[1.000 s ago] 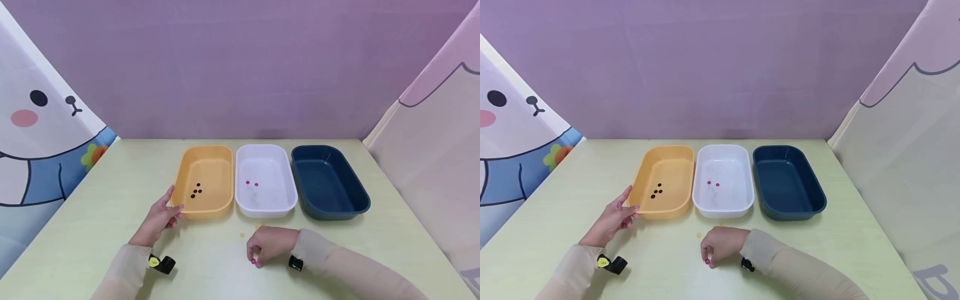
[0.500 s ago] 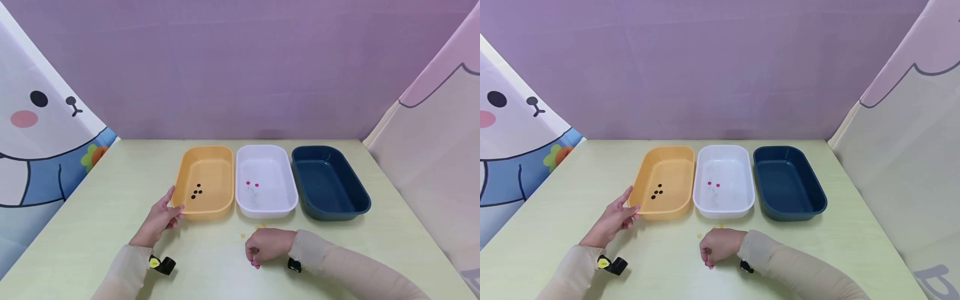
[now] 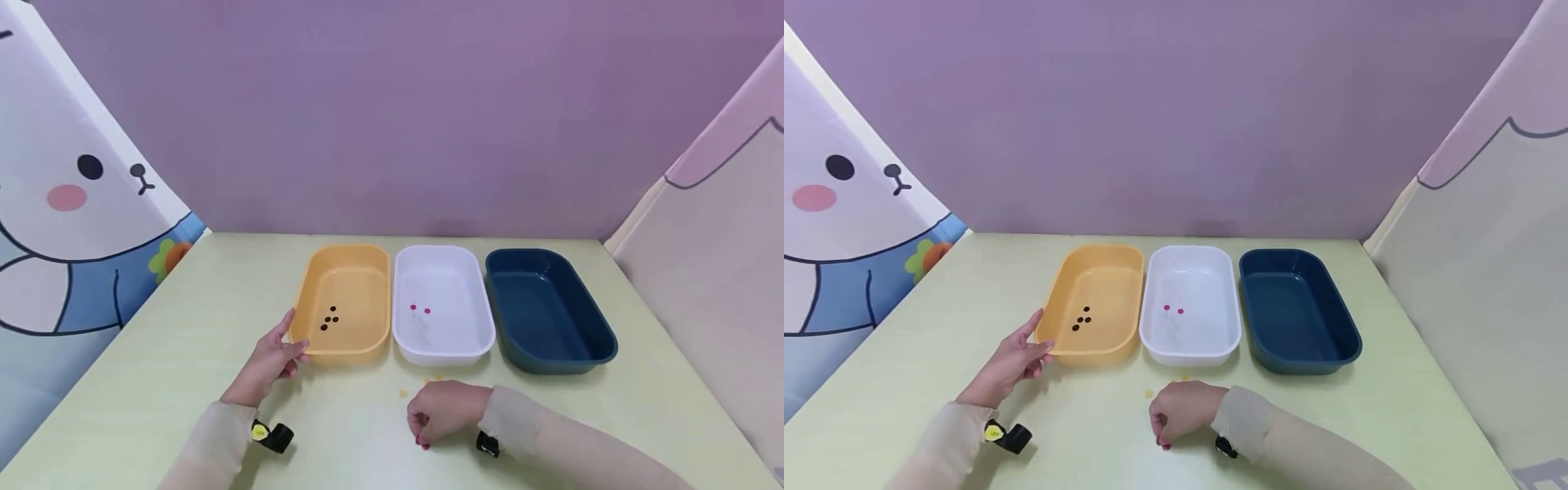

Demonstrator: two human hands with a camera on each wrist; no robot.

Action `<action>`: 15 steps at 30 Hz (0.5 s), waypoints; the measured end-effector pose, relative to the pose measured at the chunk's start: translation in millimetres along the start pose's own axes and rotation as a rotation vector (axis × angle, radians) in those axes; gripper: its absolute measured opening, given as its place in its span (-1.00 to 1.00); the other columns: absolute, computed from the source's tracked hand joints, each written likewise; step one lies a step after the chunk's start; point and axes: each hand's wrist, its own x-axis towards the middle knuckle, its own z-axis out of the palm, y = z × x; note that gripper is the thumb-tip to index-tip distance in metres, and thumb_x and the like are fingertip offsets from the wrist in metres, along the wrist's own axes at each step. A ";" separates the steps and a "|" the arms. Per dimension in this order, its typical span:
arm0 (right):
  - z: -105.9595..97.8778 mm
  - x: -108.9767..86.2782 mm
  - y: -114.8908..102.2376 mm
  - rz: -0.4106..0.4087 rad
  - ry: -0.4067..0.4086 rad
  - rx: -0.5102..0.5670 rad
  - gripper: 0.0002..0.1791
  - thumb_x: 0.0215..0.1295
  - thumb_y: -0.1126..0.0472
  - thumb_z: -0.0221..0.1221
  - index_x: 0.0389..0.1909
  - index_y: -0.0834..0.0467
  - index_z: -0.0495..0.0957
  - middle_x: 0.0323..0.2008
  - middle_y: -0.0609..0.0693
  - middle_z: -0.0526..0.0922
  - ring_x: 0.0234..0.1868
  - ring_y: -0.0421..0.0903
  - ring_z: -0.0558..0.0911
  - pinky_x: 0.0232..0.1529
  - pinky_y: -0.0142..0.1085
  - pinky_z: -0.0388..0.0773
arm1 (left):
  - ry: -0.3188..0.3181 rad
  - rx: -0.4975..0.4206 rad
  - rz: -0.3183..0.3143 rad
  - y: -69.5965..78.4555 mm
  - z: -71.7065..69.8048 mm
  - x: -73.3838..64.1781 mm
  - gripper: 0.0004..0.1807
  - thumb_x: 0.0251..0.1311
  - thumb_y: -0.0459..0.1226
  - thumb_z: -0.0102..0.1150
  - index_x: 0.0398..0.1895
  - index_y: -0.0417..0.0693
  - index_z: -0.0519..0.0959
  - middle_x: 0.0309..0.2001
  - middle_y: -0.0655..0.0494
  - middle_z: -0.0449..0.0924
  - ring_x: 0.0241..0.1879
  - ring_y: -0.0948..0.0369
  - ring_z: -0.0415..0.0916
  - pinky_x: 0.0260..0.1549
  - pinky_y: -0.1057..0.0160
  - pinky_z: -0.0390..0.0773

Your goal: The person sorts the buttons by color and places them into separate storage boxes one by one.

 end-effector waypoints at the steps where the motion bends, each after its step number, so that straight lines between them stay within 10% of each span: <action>1: 0.8 -1.5 0.9 0.004 0.003 0.002 -0.76 0.07 0.26 0.30 -0.64 -0.08 0.50 -0.61 -0.41 0.49 -0.53 -0.43 0.38 -0.37 -0.52 0.35 | -0.004 0.002 0.000 0.0 1.3 0.8 -0.16 0.36 -0.35 0.03 0.54 0.09 -0.22 -0.61 0.23 0.58 -0.73 0.34 0.33 -0.66 0.40 0.36; 15: -2.9 -9.1 6.2 0.026 0.139 0.232 -0.87 0.11 0.31 0.25 -0.53 0.01 0.62 -0.70 -0.26 0.45 -0.64 -0.38 0.31 -0.54 -0.51 0.23 | -0.002 0.016 -0.002 -0.8 2.9 -0.6 -0.16 0.36 -0.35 0.02 0.54 0.11 -0.24 -0.60 0.22 0.56 -0.73 0.33 0.33 -0.64 0.40 0.38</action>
